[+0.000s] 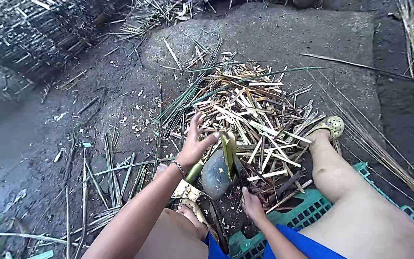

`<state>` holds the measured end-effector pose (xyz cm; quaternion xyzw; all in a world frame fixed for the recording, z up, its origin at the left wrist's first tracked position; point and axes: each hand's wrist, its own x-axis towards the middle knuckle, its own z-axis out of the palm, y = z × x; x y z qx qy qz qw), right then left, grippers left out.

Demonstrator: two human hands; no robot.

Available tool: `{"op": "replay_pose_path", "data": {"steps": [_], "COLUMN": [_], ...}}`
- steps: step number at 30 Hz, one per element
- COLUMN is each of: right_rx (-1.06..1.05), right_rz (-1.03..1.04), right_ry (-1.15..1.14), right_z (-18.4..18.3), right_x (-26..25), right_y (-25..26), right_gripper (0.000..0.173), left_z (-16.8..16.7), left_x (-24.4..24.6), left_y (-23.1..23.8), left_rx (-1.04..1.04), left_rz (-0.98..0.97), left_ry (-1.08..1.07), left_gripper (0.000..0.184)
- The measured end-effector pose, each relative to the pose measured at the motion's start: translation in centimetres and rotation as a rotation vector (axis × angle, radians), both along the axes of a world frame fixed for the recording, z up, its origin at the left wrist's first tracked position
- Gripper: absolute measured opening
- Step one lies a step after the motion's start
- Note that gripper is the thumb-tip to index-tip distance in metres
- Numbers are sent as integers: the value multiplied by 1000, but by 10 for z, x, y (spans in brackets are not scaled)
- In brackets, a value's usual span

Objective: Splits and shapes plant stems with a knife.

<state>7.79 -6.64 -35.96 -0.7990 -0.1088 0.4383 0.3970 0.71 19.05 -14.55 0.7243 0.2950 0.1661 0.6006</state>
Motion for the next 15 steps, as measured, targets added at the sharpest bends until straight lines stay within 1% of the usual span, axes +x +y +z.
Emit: {"op": "replay_pose_path", "data": {"steps": [1,3,5,7,9,11,13,15], "right_rx": [-49,-66,-64,-71,-85,-81,-74,-85], "right_rz": [-1,-16,-28,-24,-10,-12,-37,-40], "right_ry": [27,59,76,60,23,-10,-3,26], "right_z": [-5,-6,-3,-1,3,7,13,19], "right_x": [2,0,-1,0,-5,-11,-14,-13], "right_y": [4,5,6,7,8,11,14,16], "right_gripper": [68,66,66,65,65,62,55,49], "left_z": [-11,-31,-45,-54,-59,-57,-58,-60], "left_x": [9,24,36,49,59,68,76,82], "left_y": [4,7,8,8,4,0,1,1], "left_rx": [-25,-69,-80,-89,-31,56,97,141], "left_rz": [-15,-29,-76,-148,-168,-131,-124,-166], "left_ry": [60,191,291,366,436,525,597,632], "left_gripper": [92,97,93,84,79,78,76,67]}}
